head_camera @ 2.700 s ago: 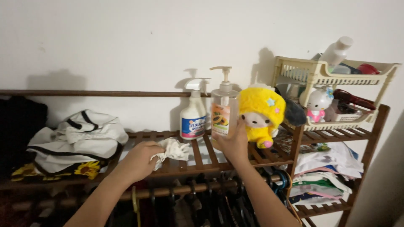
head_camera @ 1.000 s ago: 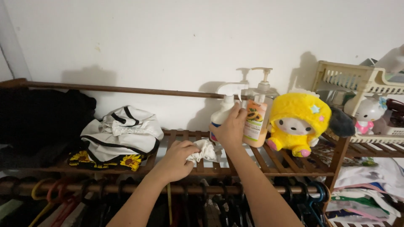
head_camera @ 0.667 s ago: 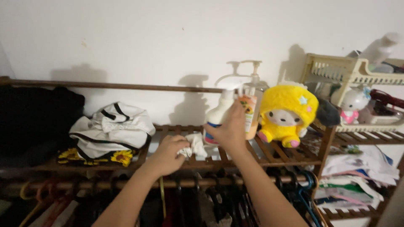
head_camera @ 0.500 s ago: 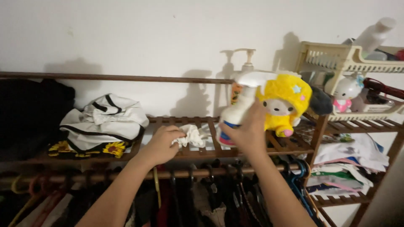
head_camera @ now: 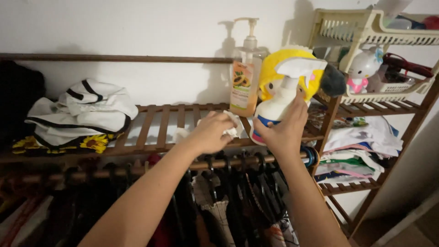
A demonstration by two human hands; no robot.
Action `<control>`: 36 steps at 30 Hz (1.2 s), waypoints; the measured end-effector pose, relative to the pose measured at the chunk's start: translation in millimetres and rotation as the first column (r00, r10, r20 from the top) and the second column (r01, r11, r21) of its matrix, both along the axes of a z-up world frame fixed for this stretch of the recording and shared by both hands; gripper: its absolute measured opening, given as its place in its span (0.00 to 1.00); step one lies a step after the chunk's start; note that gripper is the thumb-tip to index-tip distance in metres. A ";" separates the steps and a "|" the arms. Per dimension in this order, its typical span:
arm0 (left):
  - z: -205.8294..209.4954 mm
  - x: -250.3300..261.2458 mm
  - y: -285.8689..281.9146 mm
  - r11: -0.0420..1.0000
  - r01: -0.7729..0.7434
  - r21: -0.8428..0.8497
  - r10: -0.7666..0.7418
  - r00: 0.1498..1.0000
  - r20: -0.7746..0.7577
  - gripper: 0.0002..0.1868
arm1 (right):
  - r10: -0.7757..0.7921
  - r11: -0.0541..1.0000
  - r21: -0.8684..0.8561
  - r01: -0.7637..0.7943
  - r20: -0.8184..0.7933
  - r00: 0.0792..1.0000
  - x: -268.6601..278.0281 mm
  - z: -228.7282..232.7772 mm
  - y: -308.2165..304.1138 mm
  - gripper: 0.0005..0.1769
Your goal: The person rearranges clothes on a wooden rack, then uses a white cloth to wipe the top shelf. They move a yellow plush toy and two bottles aside to clean underneath, then return them and continue wiping the shelf surface.
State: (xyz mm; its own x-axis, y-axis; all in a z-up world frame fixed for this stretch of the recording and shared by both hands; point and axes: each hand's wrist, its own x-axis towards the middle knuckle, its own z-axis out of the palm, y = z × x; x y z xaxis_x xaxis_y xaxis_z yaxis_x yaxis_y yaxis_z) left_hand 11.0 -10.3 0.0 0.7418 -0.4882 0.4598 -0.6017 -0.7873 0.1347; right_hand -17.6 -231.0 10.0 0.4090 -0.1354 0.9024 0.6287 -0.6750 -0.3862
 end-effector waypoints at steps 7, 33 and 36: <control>-17.0 89.6 4.0 0.968 -0.202 0.147 0.203 0.979 0.009 0.21 | 0.021 0.998 0.066 -0.021 -0.002 1.000 -1.7 3.7 -0.8 0.67; 7.3 41.0 0.5 0.959 -0.097 0.266 0.119 0.991 -0.066 0.20 | 0.050 0.998 0.023 -0.053 0.090 0.995 10.8 -7.8 5.8 0.70; 13.0 -8.4 8.3 0.961 0.015 0.275 0.002 0.998 -0.060 0.17 | 0.032 0.998 -0.062 -0.021 0.181 0.983 6.5 -4.6 22.0 0.70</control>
